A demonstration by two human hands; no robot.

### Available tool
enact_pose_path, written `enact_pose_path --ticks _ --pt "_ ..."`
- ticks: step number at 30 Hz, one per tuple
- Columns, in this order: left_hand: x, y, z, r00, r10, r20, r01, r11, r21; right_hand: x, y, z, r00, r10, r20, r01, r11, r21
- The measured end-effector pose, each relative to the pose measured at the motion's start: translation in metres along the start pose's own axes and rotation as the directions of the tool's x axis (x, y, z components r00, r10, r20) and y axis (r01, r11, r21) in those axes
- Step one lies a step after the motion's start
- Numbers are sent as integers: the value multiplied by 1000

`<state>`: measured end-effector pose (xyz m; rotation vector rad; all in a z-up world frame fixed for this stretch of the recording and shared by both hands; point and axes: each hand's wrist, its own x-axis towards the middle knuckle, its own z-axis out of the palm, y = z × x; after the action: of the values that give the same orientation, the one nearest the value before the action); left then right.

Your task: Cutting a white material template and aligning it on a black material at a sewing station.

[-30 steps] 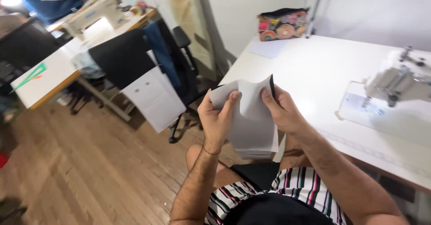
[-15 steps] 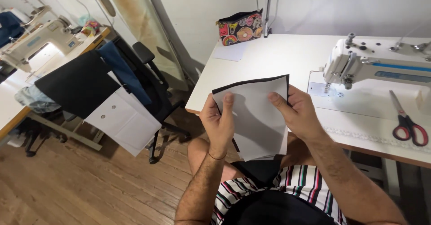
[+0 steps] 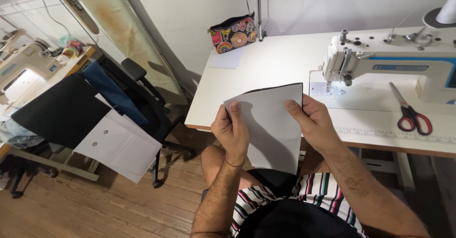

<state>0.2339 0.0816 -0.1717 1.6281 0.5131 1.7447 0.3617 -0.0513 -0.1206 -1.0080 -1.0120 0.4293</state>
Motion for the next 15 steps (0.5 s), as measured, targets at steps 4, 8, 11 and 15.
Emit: enact_pose_path --ticks 4,8,11,15 --pt "-2 -2 8 1000 8 1 -8 1000 -11 -14 62 -32 999 20 -38 -20 1000 -1" --pt "-11 -14 12 1000 16 9 -16 999 -40 -20 76 -48 997 0 -77 -3 999 -39" --pt "-15 -11 16 999 -2 35 4 998 -59 -24 87 -62 995 -3 -104 -2 999 -53" --pt "-18 -9 21 997 -33 77 40 995 -90 -32 109 -79 991 -3 -131 -6 998 -68"
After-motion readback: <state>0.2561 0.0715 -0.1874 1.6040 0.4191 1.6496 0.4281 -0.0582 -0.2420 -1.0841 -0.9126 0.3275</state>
